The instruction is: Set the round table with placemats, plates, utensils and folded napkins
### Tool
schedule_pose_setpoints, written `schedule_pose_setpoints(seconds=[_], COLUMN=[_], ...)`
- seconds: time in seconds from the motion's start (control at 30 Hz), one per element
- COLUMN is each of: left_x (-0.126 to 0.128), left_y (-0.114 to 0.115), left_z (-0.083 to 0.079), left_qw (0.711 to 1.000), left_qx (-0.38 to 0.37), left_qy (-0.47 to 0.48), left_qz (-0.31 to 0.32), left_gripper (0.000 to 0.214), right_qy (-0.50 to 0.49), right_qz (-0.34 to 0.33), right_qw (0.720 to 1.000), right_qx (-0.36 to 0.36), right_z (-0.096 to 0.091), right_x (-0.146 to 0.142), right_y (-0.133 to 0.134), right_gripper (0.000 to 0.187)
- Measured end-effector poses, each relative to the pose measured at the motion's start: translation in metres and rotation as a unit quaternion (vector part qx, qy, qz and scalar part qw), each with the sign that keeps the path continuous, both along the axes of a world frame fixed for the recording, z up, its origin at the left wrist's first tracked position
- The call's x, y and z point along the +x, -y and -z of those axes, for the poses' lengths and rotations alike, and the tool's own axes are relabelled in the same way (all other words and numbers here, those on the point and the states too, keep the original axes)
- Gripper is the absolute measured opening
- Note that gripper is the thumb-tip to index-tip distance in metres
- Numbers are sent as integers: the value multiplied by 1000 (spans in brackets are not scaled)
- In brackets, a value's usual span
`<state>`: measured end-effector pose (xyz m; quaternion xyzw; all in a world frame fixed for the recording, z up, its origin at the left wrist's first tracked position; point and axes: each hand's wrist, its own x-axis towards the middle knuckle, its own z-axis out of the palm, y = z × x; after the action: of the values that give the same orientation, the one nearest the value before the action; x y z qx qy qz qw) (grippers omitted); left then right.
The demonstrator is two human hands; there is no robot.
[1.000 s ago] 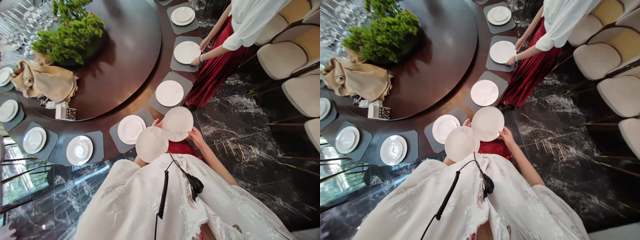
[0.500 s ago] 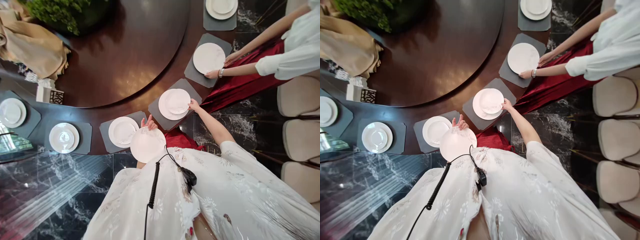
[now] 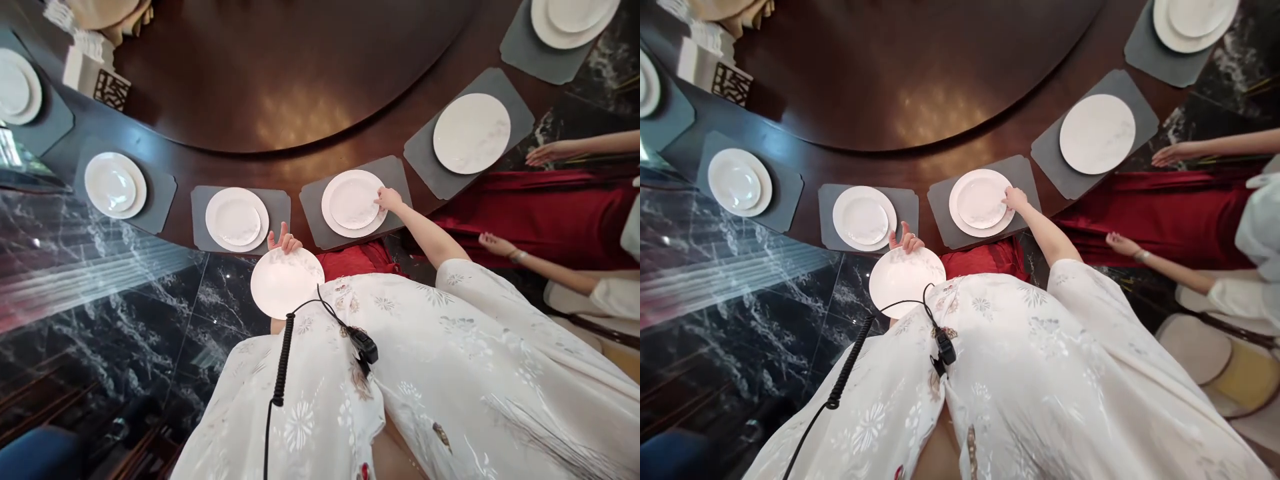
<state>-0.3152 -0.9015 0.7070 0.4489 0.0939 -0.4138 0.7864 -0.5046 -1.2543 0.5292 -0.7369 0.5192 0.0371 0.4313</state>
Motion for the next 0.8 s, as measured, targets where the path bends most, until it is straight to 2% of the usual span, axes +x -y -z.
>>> schedule_pose_setpoints(seconds=[0.1, 0.2, 0.27, 0.33, 0.43, 0.53, 0.6, 0.7, 0.8], left_x=[-6, -13, -21, -30, -42, -51, -54, -58, -64], left_y=[0, -2, -3, -5, -7, -7, -9, -14, -17], left_z=[-2, -10, -18, -25, -33, -33, -30, -24, -24], left_qw=[999, 994, 990, 986, 978, 972, 967, 959, 960], left_qx=[-28, -69, -92, -107, -110, -89, -75, -65, -82], left_qy=[-2, -4, -11, -25, -44, -50, -45, -36, -9], left_qz=[-35, -82, -107, -128, -171, -213, -238, -272, -267], left_gripper=[54, 52, 52, 51, 50, 53, 57, 63, 61], right_qy=[-102, -111, -103, -98, -82, -49, -19, 44, 52], right_qz=[-136, -295, -400, -474, -544, -580, -580, -532, -458], right_qw=[979, 940, 903, 866, 822, 800, 806, 845, 882], right_qx=[-111, -128, -118, -126, -146, -143, -119, -27, 100], right_z=[-20, -37, -42, -42, -38, -37, -38, -40, -41], right_x=[32, 55, 57, 52, 46, 52, 60, 71, 74], right_y=[-25, -73, -103, -124, -130, -125, -125, -133, -134], right_gripper=[48, 48, 56, 70, 71, 60, 49, 24, 31])
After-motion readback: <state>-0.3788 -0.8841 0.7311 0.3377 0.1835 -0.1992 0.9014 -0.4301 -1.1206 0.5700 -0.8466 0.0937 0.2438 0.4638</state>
